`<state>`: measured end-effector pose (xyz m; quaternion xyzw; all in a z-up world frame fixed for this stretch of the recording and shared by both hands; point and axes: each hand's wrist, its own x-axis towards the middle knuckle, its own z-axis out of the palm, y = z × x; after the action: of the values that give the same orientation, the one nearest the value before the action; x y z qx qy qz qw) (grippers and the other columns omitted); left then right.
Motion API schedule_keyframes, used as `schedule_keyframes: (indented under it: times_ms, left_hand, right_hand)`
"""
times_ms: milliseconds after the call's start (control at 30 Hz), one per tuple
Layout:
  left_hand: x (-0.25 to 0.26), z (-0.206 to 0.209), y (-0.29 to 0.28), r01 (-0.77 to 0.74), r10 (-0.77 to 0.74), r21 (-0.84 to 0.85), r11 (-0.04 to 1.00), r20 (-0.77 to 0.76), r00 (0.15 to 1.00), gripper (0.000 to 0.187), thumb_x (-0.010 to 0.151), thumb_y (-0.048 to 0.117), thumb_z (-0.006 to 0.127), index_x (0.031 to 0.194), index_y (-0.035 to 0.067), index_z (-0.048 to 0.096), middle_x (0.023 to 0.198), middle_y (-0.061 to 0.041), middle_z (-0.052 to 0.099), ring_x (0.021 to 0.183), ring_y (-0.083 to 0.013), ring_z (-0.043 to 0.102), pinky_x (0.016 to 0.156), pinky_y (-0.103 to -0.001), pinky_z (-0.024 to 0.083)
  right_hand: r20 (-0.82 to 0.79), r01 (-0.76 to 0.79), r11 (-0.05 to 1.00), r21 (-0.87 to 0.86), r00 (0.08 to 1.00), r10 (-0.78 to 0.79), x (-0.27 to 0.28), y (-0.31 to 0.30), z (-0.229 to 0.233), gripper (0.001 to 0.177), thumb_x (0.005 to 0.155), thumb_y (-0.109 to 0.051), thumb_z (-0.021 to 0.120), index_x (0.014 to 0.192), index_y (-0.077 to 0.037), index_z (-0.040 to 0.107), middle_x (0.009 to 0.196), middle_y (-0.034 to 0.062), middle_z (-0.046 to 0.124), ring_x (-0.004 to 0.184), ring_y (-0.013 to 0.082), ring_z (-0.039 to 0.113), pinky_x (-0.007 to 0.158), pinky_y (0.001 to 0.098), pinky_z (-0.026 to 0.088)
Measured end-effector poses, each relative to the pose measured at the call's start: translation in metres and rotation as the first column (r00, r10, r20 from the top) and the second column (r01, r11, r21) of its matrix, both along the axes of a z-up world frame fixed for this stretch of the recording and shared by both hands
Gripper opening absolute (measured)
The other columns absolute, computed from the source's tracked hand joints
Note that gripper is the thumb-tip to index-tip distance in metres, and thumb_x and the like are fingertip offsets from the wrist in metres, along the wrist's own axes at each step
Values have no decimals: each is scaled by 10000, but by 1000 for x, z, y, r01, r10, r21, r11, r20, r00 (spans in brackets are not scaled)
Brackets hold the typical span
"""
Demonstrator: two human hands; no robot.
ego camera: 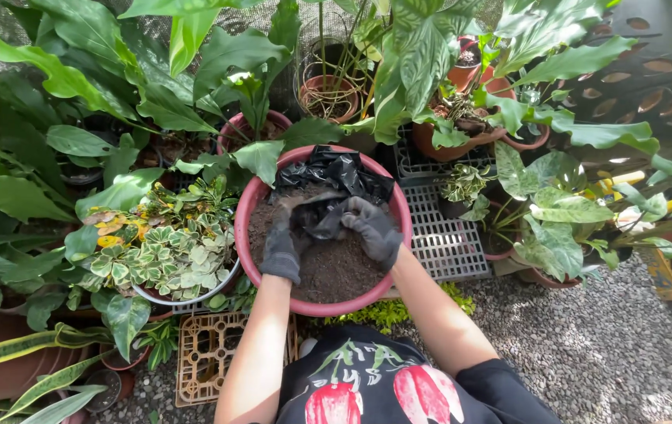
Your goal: Repotting a small plant into a larger pot with fresh soil using gloved hands.
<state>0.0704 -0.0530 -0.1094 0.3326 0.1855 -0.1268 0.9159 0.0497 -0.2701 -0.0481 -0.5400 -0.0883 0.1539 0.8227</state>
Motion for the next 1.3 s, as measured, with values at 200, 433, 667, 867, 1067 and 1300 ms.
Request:
schedule_keyframes:
  times_ms: [200, 433, 667, 867, 1067, 1300]
  left_hand:
    - [-17, 19, -2, -215, -104, 714, 666, 374, 921, 583, 827, 152, 802, 1359, 59, 582, 1264, -91, 703, 1140, -224, 678, 989, -383, 545]
    - [-23, 37, -6, -381, -59, 850, 364, 430, 901, 515, 842, 25, 734, 1344, 62, 630, 1270, -139, 731, 1159, -248, 733, 1007, -367, 568]
    - [-24, 77, -21, -449, -207, 894, 4, 440, 874, 524, 819, 86, 792, 1320, 113, 641, 1253, -153, 713, 1118, -334, 703, 981, -419, 553]
    - [-22, 92, -26, -496, -245, 864, 83, 500, 831, 523, 813, 69, 769, 1316, 130, 639, 1203, -149, 694, 1054, -337, 679, 932, -436, 540]
    - [-7, 53, -17, -622, -420, 783, 9, 567, 709, 282, 847, 25, 698, 1066, 195, 747, 1099, -110, 673, 1031, -305, 686, 888, -408, 571]
    - [0, 70, -15, -596, -628, 751, -284, 324, 708, 328, 905, 38, 620, 1187, 164, 731, 1319, -88, 682, 1007, -330, 693, 856, -455, 591]
  right_hand:
    - [79, 86, 941, -327, 995, -64, -2, 10, -25, 197, 963, -79, 676, 1149, -40, 624, 1005, -10, 667, 898, 71, 613, 800, 237, 514]
    - [130, 186, 904, -386, 981, -146, 14, -2, -39, 197, 970, -53, 686, 1147, -5, 613, 1029, 20, 656, 925, 72, 623, 824, 252, 533]
    - [734, 634, 586, -504, 672, -96, -17, 10, 58, 322, 883, 43, 615, 1177, -84, 653, 1135, 114, 708, 1030, 278, 712, 919, 355, 578]
    - [485, 369, 340, -865, 787, 381, -1, 29, 45, 354, 873, -174, 668, 1221, -112, 650, 1165, 182, 696, 1037, 392, 677, 904, 464, 551]
    - [265, 280, 24, -960, 871, 415, 4, 34, 63, 385, 874, -256, 659, 1240, -136, 653, 1190, 180, 693, 1046, 384, 678, 886, 505, 550]
    - [289, 377, -110, -920, 840, 459, -7, 43, 65, 294, 885, -177, 646, 1175, -136, 666, 1200, 119, 685, 1034, 352, 678, 848, 504, 563]
